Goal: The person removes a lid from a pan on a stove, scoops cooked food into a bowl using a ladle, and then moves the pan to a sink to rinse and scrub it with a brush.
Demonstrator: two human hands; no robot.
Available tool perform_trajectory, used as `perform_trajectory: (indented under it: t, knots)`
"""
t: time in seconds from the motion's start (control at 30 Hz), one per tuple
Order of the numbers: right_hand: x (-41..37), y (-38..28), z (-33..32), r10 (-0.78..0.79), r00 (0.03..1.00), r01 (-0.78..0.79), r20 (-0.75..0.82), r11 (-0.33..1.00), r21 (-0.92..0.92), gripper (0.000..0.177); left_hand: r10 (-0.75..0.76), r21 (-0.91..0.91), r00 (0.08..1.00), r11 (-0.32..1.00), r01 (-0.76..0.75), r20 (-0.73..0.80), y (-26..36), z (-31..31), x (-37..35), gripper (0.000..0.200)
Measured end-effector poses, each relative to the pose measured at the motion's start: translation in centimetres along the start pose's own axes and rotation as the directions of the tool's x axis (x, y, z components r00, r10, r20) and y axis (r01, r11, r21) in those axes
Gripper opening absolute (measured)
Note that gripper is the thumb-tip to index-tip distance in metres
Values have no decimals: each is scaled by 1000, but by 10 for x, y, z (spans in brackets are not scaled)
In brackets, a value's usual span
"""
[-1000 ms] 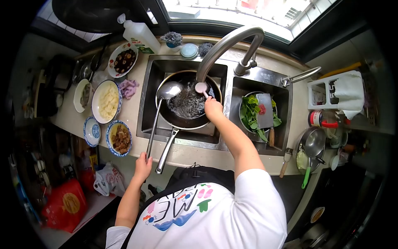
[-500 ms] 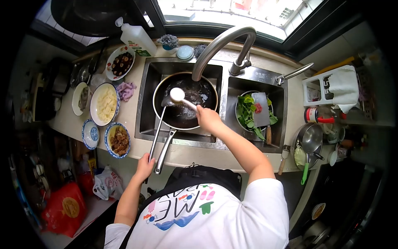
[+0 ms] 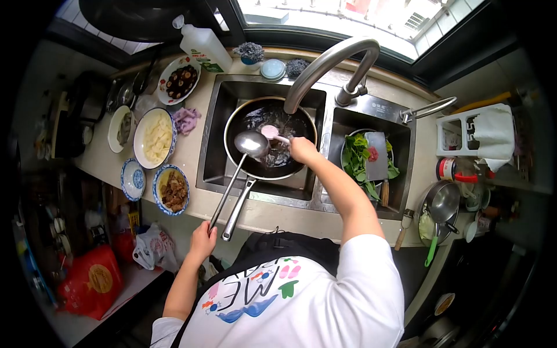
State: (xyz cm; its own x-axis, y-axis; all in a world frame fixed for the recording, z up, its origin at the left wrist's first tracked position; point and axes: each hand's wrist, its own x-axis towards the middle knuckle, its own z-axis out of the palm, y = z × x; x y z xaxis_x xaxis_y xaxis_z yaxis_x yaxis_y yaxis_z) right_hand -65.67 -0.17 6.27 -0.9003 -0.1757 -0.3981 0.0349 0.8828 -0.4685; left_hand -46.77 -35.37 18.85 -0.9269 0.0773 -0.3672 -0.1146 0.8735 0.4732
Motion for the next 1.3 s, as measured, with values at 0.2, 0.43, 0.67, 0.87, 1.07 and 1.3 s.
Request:
perform_trajectory:
  t: [0.2,0.43,0.67,0.87,1.07,1.3]
  knots:
    - [-77,-47,-74,-252,964,254,-82,967,14,25,38,104,999,994,-40,23,-6,0,18,19]
    - [-31,-48,-61,-186,981,165,-56,952,-259,19,137,303,989,942,-146,52,1,-1,27,18]
    - [18,14,-2,-52,984,-18,-171,924,-383,19,191,309,980,936,-166,-52,-10,-5,7,25]
    - [-26,-11,-31,-41,999,42,-5,994,103,23,155,337,982,935,-110,-111,-15,-8,8,27]
    - [-81,-62,-84,-241,967,236,-79,970,-62,29,176,378,983,915,-140,-61,-7,-9,20,28]
    - [-13,-47,-74,-221,975,214,-35,965,-151,19,270,438,961,873,-217,-63,-29,2,13,29]
